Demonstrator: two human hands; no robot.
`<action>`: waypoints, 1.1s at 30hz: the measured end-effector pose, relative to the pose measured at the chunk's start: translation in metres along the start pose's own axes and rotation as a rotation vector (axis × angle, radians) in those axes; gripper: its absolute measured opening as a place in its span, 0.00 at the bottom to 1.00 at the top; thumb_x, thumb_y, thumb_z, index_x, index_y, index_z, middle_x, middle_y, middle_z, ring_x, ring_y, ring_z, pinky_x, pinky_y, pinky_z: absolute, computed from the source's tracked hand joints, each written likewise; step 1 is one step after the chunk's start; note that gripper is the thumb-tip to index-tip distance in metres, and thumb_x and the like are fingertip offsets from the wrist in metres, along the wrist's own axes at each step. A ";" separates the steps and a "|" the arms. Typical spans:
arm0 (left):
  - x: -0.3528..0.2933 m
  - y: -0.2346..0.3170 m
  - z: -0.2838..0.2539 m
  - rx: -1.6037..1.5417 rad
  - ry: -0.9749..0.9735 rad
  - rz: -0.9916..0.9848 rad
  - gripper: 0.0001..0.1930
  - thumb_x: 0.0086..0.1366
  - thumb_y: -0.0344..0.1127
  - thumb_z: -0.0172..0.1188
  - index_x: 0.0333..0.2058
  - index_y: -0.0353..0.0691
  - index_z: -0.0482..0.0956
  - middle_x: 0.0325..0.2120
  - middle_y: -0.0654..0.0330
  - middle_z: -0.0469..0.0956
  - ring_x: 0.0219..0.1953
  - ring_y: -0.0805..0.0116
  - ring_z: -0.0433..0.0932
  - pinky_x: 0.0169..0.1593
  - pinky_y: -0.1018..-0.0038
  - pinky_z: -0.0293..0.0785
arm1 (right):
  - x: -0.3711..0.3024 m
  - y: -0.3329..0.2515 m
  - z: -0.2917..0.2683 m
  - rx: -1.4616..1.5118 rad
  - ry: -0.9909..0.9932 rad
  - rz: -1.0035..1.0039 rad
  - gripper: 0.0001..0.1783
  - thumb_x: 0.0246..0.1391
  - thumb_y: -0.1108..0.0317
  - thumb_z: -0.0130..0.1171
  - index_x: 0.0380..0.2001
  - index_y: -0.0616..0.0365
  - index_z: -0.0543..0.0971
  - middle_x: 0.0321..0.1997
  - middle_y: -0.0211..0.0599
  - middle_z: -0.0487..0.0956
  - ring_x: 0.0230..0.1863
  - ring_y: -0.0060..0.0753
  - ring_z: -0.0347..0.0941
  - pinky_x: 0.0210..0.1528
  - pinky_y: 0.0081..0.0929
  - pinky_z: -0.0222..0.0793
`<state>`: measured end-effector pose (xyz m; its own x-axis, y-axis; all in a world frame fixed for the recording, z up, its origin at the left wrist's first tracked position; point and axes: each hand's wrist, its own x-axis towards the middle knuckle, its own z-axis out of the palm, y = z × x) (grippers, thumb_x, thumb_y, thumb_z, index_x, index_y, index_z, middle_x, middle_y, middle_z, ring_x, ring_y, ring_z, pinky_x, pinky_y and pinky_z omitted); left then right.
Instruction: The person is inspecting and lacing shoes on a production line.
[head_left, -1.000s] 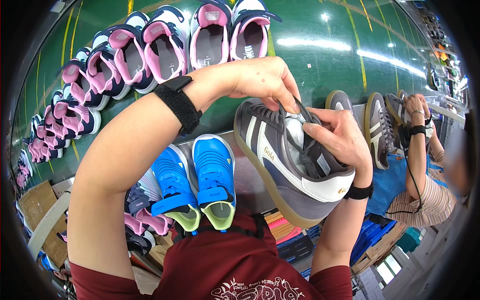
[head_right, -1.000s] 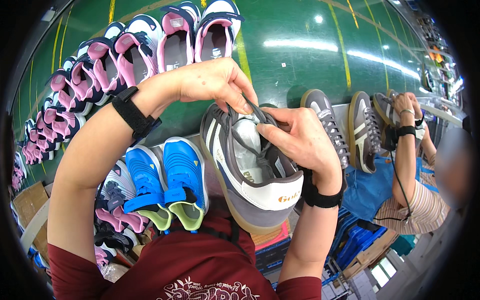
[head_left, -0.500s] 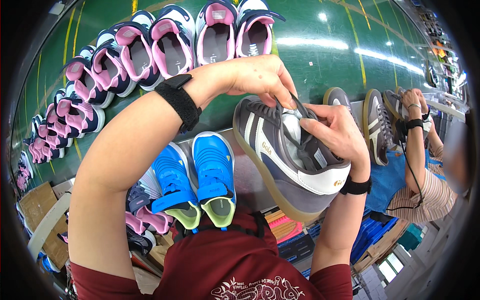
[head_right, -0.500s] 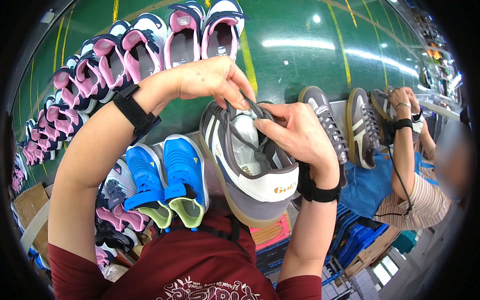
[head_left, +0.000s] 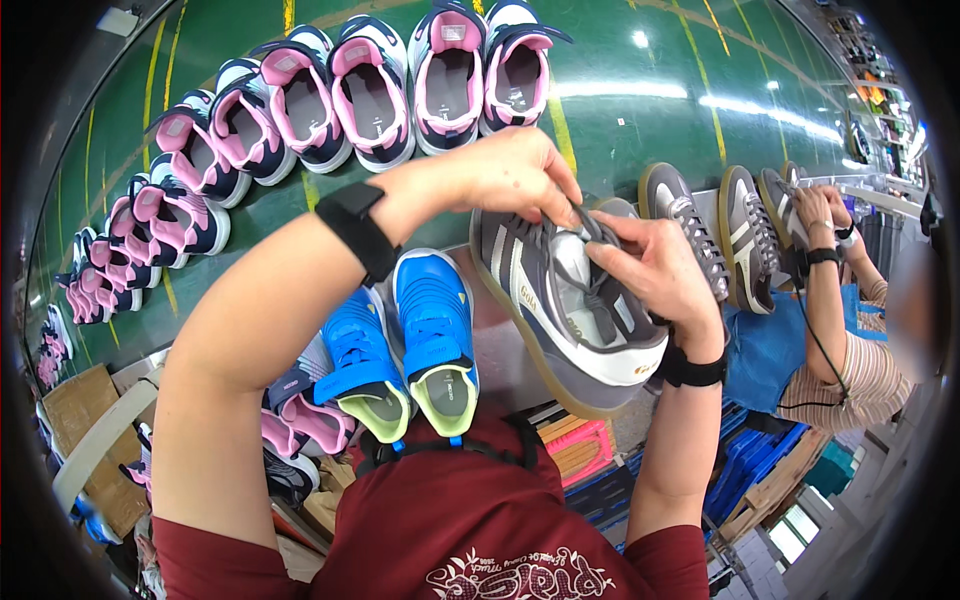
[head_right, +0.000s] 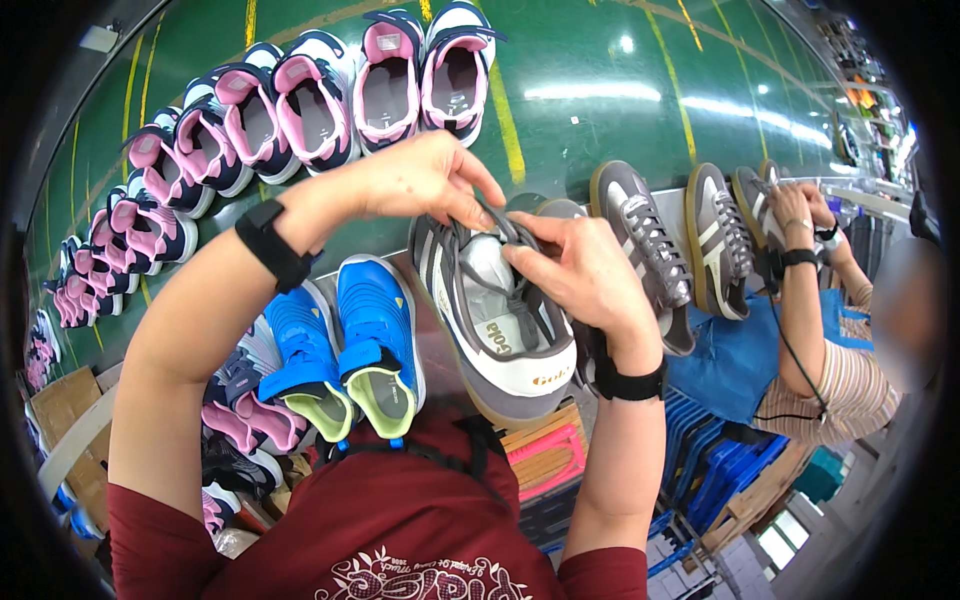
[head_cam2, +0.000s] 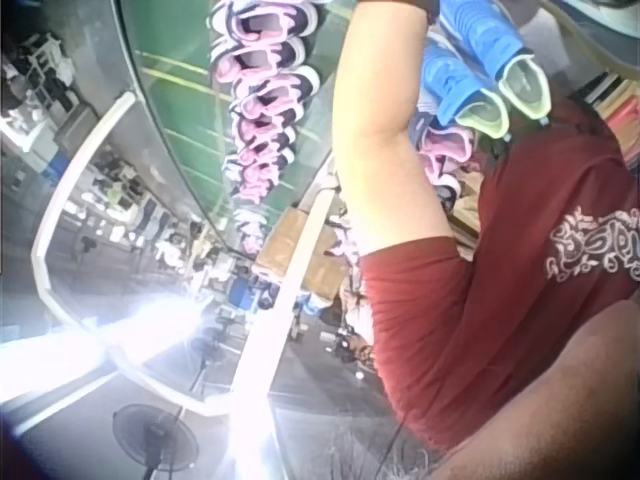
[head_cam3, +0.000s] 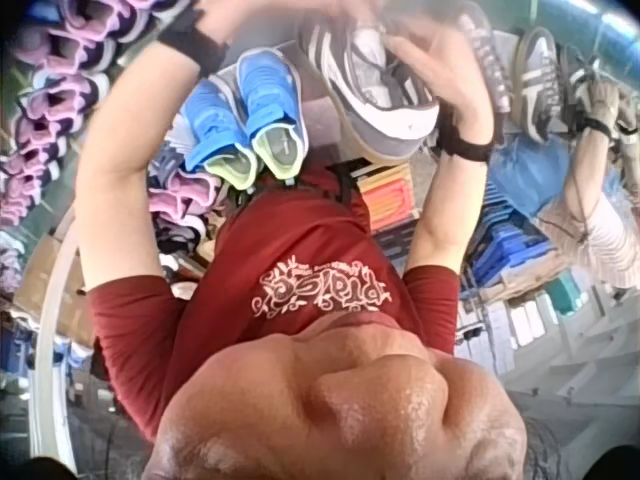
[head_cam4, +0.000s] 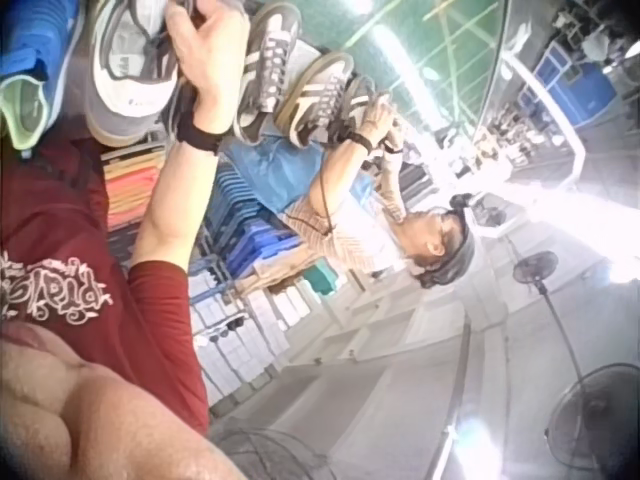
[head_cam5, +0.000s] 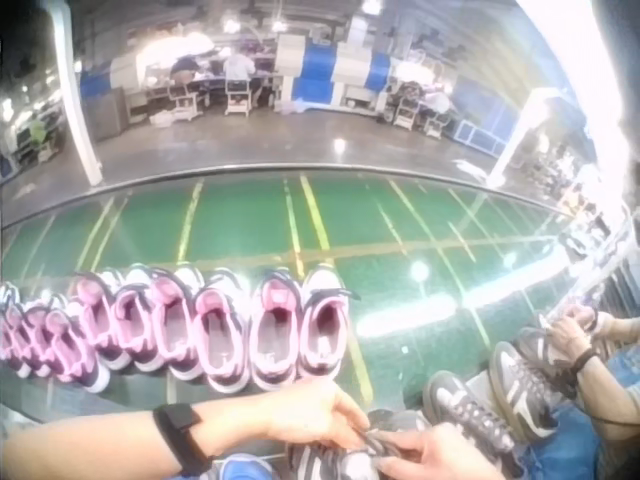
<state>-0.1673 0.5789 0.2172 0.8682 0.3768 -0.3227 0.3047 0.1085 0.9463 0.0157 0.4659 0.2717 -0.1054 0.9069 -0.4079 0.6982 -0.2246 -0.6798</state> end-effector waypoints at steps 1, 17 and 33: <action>-0.007 0.001 0.008 0.110 0.031 -0.007 0.21 0.49 0.38 0.66 0.41 0.33 0.79 0.28 0.59 0.81 0.29 0.75 0.77 0.36 0.77 0.73 | -0.009 0.001 0.005 0.010 0.005 0.001 0.17 0.48 0.67 0.57 0.40 0.66 0.77 0.16 0.39 0.67 0.21 0.16 0.61 0.23 0.25 0.62; -0.083 -0.011 0.195 1.183 0.414 0.361 0.18 0.45 0.27 0.58 0.39 0.29 0.72 0.36 0.52 0.72 0.40 0.60 0.72 0.36 0.74 0.76 | -0.108 0.074 0.158 0.026 0.422 0.165 0.33 0.49 0.70 0.54 0.59 0.61 0.60 0.33 0.61 0.76 0.38 0.60 0.74 0.40 0.46 0.68; -0.144 -0.038 0.251 0.765 0.674 0.270 0.26 0.55 0.36 0.63 0.52 0.35 0.68 0.42 0.48 0.76 0.43 0.53 0.75 0.46 0.69 0.72 | -0.166 0.098 0.137 0.051 0.558 0.000 0.24 0.45 0.73 0.50 0.50 0.63 0.71 0.33 0.61 0.76 0.39 0.58 0.73 0.45 0.47 0.67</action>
<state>-0.2056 0.2898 0.2228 0.6182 0.7609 0.1970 0.5034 -0.5758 0.6443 0.0045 0.2447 0.1891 0.2954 0.9548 -0.0331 0.6614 -0.2294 -0.7141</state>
